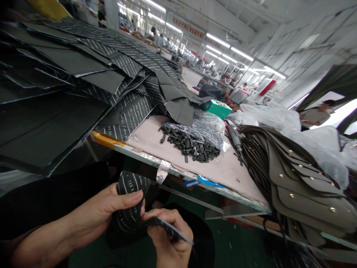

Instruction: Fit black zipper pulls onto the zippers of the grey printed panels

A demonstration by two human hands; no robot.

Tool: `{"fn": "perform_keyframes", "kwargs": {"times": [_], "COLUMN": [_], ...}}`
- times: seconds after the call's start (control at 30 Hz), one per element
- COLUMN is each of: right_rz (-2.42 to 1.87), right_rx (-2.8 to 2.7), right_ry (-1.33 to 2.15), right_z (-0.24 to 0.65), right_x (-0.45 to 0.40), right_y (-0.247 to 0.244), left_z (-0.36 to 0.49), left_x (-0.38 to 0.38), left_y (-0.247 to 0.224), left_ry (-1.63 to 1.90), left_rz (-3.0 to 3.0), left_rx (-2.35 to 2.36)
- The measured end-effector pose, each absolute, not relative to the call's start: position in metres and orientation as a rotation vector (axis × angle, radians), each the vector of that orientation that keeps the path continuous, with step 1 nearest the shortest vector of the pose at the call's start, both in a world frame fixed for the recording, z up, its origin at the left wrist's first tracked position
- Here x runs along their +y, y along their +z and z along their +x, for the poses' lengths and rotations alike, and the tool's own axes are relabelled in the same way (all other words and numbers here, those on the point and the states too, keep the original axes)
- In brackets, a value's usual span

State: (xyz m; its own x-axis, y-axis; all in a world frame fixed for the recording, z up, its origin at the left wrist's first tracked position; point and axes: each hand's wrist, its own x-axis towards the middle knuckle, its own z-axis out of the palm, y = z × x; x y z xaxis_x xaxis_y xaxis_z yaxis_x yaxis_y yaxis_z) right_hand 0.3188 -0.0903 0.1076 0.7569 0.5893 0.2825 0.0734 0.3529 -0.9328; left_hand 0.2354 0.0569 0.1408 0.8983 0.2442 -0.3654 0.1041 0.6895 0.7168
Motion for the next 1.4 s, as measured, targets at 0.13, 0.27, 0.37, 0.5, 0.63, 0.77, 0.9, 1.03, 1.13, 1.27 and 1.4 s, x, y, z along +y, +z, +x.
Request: {"fn": "perform_keyframes", "kwargs": {"times": [0.13, 0.27, 0.37, 0.5, 0.63, 0.77, 0.9, 1.03, 1.13, 1.27, 1.4], "right_rz": [-1.063, -0.902, -0.923, -1.048, -1.077, -1.147, -1.159, -1.141, -1.14, -1.15, -1.197], "right_rx": [-0.296, -0.399, -0.342, -0.101, -0.007, -0.045, -0.028, -0.018, -0.024, -0.056, -0.086], "right_ry": [0.681, 0.776, 0.769, 0.661, 0.638, 0.645, 0.647, 0.654, 0.669, 0.673, 0.668], "right_z": [0.318, 0.328, 0.329, 0.322, 0.323, 0.329, 0.332, 0.332, 0.333, 0.335, 0.338], "right_x": [-0.083, -0.076, -0.075, -0.078, -0.074, -0.07, -0.069, -0.069, -0.068, -0.068, -0.067], "right_y": [0.109, 0.109, 0.11, 0.119, 0.131, 0.136, 0.136, 0.135, 0.135, 0.136, 0.138], "left_z": [0.242, 0.248, 0.25, 0.251, 0.253, 0.257, 0.259, 0.26, 0.261, 0.263, 0.265], "left_x": [0.053, 0.052, 0.054, 0.057, 0.059, 0.059, 0.06, 0.061, 0.062, 0.062, 0.063], "left_y": [0.145, 0.15, 0.151, 0.148, 0.148, 0.153, 0.152, 0.151, 0.152, 0.153, 0.152], "left_ry": [0.069, 0.113, 0.136, 0.149, 0.16, 0.182, 0.18, 0.169, 0.157, 0.157, 0.157], "left_rz": [0.762, 0.798, 0.83, 0.883, 0.884, 0.896, 0.907, 0.91, 0.913, 0.919, 0.916], "left_rx": [0.431, 0.429, 0.45, 0.537, 0.547, 0.551, 0.538, 0.543, 0.551, 0.543, 0.541]}}
